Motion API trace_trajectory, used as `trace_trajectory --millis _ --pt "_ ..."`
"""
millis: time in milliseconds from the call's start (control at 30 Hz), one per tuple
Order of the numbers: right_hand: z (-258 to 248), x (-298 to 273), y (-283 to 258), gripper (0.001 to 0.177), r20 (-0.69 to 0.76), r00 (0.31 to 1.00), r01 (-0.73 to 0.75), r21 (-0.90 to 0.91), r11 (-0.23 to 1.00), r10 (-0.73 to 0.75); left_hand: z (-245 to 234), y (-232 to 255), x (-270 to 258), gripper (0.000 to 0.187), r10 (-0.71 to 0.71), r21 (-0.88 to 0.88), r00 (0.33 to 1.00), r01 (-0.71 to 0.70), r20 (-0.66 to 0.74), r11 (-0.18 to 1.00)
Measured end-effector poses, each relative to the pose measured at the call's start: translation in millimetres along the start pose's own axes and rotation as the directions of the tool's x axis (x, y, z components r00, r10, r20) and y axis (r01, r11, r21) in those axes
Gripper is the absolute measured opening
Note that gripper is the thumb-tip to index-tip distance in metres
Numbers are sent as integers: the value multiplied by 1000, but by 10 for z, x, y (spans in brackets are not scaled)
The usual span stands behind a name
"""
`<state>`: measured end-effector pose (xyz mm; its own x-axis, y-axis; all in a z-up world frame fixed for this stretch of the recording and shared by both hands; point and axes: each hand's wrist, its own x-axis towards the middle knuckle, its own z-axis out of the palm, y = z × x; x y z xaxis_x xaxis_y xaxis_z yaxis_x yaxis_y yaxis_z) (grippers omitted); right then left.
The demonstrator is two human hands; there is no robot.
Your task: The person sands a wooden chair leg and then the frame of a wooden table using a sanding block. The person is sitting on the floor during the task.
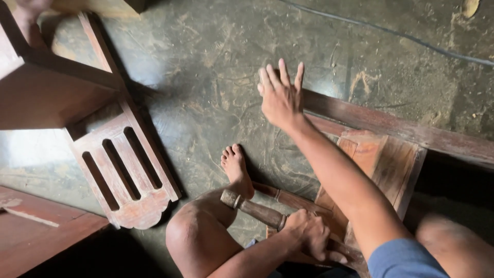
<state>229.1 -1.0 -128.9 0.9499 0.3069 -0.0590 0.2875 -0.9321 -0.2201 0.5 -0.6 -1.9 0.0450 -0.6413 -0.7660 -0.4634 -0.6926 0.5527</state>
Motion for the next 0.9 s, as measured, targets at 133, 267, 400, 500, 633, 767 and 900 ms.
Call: trace_trajectory --millis 133,267,400,500,633,767,900 --pt "-163 -376 -59 50 -108 985 135 30 990 -132 -15 -7 -53 110 -10 -70 1000 9 -17 998" --pt "189 166 108 51 -88 994 57 -31 998 -59 39 -35 3 107 22 -26 997 -24 -71 999" --pt "-8 -213 11 49 -80 984 161 28 987 -158 -12 -5 -53 112 1 -45 999 0 32 999" --pt "4 -291 130 50 -96 969 232 24 972 -229 33 6 -24 104 27 -65 996 -32 -80 997" --pt "-20 -17 58 48 -77 992 102 79 992 -96 6 -8 -74 98 19 -12 1000 -19 -1 1000" --pt "-23 -427 106 51 -84 976 200 -4 980 -199 -18 -15 -82 102 18 -29 1000 -18 -20 999" --pt "2 -75 177 45 -115 982 163 94 982 -152 -8 -4 -30 106 33 -18 999 -32 29 999"
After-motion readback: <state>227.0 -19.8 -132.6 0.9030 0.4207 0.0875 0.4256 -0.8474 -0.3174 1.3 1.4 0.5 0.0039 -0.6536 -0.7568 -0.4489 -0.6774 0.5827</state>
